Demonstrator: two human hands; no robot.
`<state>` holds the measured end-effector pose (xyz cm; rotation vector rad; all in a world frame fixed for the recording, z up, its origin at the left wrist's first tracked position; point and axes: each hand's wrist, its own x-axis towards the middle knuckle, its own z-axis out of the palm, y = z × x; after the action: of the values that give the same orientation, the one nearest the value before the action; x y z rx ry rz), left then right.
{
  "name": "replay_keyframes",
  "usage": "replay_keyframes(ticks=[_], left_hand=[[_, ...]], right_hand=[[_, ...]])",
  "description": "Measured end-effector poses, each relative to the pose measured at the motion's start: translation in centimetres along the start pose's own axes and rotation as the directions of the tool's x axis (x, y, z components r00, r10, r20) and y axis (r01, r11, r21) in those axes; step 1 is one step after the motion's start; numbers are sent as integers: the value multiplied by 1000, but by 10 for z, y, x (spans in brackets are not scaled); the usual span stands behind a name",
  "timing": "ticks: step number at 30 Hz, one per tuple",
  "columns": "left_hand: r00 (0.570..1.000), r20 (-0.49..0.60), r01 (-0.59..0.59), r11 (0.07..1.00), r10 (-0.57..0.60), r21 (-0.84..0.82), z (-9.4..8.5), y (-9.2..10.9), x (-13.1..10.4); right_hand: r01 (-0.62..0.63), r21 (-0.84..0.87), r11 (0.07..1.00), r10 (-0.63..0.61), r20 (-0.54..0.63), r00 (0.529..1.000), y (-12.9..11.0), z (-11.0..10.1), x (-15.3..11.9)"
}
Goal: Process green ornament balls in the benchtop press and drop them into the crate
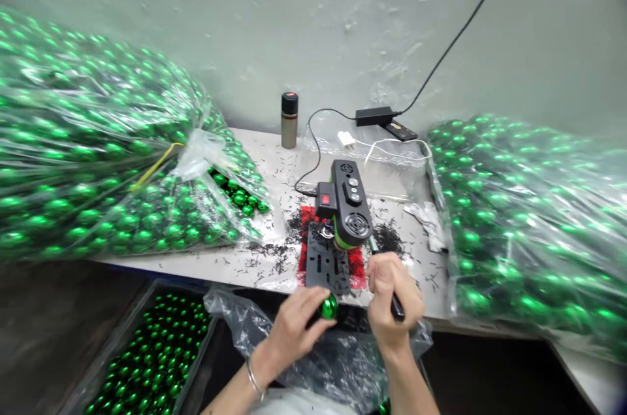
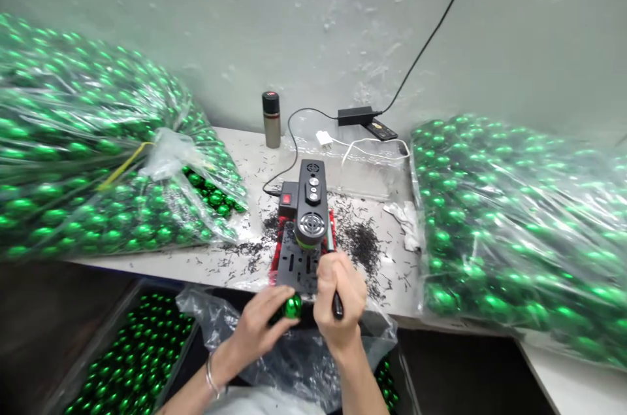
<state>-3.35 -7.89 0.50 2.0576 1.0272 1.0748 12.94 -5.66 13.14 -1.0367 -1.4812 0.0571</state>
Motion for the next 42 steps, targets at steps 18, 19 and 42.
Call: replay_keyframes(ticks=[18, 19, 42], left_hand=[[907, -301, 386, 868, -295, 313, -125, -72, 157], [909, -280, 391, 868, -310, 306, -125, -75, 165], [633, 299, 463, 40, -714, -885, -48, -6, 87]], right_hand=[[56, 36, 998, -55, -18, 998, 10, 7, -12], [51, 33, 998, -51, -17, 999, 10, 7, -12], [29, 21, 999, -29, 6, 1000, 6, 7, -10]])
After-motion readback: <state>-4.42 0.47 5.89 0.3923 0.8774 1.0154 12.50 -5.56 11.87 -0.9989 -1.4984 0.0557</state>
